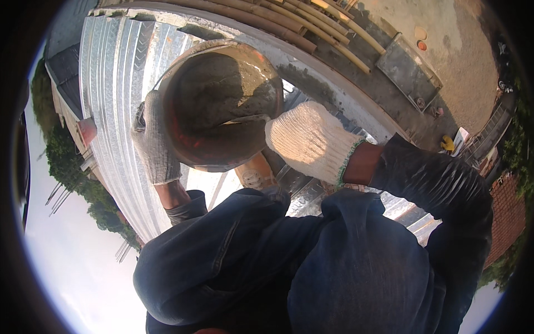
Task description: The person scoops cement from a bucket with a trowel and applies it to a corrugated metal roof surface, smoothing it along the seams. The person repeatedly scoops and spreads the cement across the roof area.
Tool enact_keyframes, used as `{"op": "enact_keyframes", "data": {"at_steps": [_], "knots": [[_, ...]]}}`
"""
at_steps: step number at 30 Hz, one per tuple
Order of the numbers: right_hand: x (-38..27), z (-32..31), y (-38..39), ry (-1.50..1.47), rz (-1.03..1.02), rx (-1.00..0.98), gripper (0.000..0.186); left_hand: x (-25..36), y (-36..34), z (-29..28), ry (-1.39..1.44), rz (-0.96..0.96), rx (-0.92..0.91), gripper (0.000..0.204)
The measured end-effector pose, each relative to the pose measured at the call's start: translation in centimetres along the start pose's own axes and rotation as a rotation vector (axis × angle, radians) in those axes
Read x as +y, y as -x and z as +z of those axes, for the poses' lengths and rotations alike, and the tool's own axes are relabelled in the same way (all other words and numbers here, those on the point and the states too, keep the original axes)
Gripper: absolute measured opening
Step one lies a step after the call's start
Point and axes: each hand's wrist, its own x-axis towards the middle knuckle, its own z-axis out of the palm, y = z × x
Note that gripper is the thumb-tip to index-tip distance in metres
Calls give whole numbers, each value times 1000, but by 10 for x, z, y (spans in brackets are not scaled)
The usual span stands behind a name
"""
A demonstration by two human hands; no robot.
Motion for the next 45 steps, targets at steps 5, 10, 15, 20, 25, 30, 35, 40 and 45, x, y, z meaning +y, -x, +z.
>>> {"op": "enact_keyframes", "data": {"at_steps": [5,10,15,20,25,30,35,40,45], "knots": [[-4,-36,-14,-335,67,-83,44,4,-2,0,28,-3,-1,38],[-7,-66,4,-471,155,-110,36,-2,-14,-5,-19,21,-2,39],[-18,-73,42,-567,399,-86,36,-31,-30,-35,118,-72,0,38],[-18,-67,88,-444,684,196,33,-83,-58,-76,260,-117,8,39],[7,-24,83,17,644,271,24,-123,-66,-97,231,-71,63,38],[-23,17,56,251,749,101,31,-96,-57,-79,308,-117,-20,38],[-36,7,54,238,763,-71,37,-110,-62,-91,217,-36,28,38],[-38,-2,93,144,767,-121,31,-111,-67,-87,243,-66,5,38],[-48,-20,103,92,805,70,23,-105,-62,-88,263,-74,-6,41]]}}
